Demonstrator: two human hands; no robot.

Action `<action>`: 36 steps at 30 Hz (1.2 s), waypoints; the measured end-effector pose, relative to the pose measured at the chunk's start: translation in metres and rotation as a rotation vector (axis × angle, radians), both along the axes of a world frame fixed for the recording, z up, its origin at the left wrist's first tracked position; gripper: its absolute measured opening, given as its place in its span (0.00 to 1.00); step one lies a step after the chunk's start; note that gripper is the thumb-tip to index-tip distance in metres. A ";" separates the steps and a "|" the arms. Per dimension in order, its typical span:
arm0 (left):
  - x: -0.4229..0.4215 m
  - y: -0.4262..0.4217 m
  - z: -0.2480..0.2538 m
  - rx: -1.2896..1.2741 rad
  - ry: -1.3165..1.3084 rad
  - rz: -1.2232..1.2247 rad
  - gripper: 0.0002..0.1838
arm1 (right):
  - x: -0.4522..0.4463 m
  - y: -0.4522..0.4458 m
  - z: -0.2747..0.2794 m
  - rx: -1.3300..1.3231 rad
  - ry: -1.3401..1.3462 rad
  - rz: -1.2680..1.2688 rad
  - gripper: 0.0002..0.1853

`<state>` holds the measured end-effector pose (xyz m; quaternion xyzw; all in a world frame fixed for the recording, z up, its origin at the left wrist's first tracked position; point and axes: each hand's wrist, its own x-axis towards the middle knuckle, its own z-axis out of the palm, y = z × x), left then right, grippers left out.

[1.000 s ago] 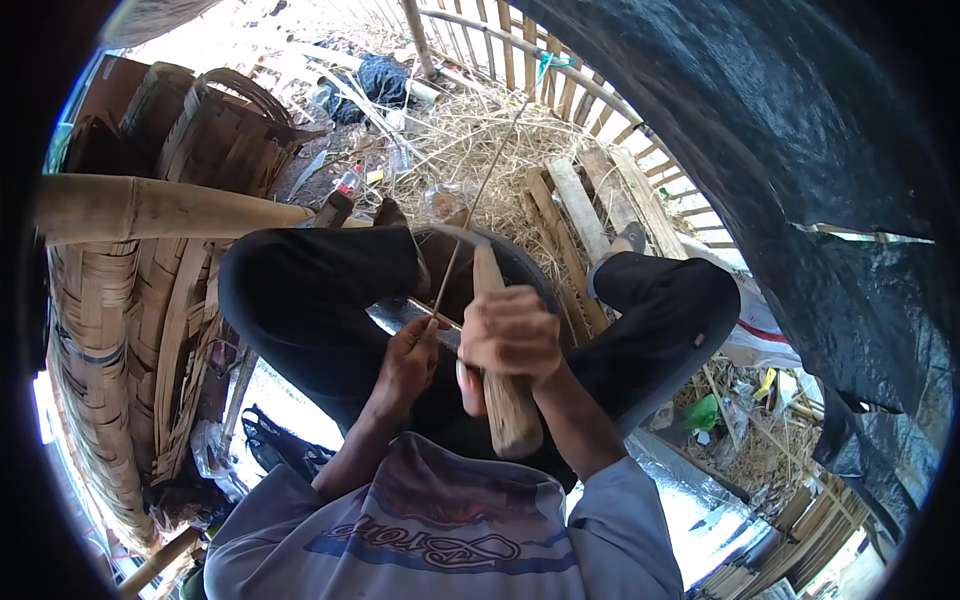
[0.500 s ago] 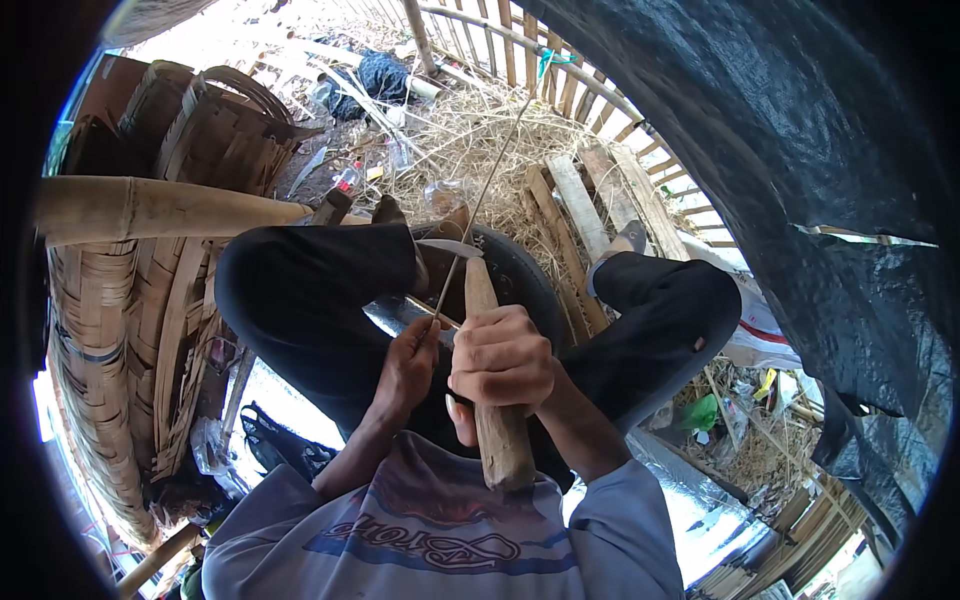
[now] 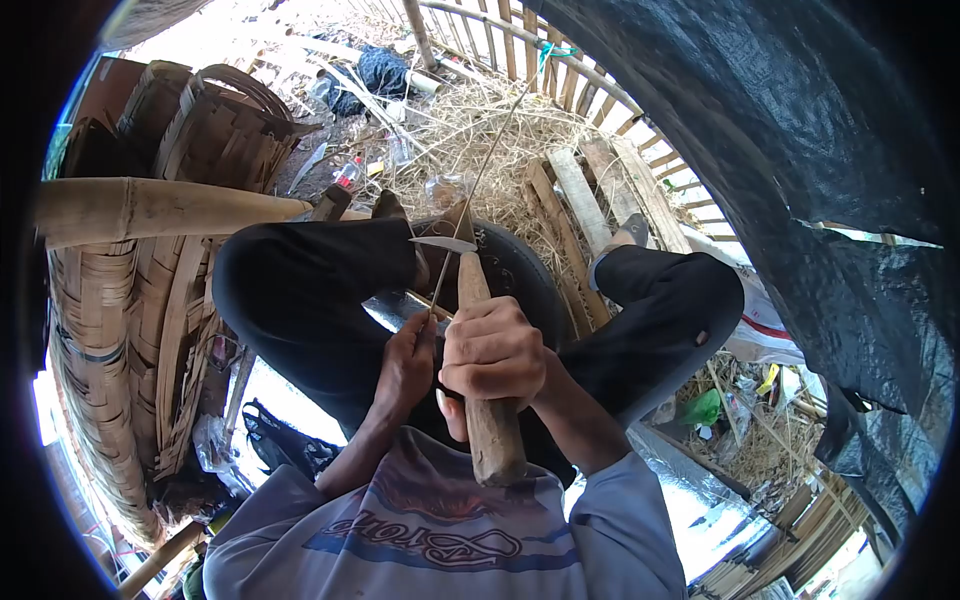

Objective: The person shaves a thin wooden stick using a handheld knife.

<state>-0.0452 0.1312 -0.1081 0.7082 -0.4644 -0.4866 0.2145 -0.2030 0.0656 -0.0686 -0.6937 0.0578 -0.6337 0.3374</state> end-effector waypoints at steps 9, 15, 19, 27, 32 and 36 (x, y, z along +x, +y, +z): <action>-0.003 0.005 -0.018 -0.220 0.064 -0.083 0.15 | -0.004 -0.008 -0.012 0.018 0.141 -0.193 0.09; 0.001 0.000 -0.003 0.041 0.073 0.005 0.15 | -0.004 0.000 -0.008 0.001 -0.054 -0.072 0.06; 0.004 0.003 -0.014 0.034 0.096 0.033 0.15 | 0.003 0.001 -0.011 0.026 -0.047 -0.092 0.07; 0.005 0.001 -0.014 0.033 0.170 0.072 0.15 | 0.008 -0.002 -0.017 0.020 -0.038 -0.118 0.07; -0.002 0.012 -0.030 -0.086 0.225 -0.024 0.14 | -0.007 -0.011 -0.023 -0.010 0.126 -0.227 0.06; -0.002 0.001 -0.009 0.040 0.194 0.025 0.14 | -0.012 0.007 0.004 -0.029 0.048 -0.084 0.06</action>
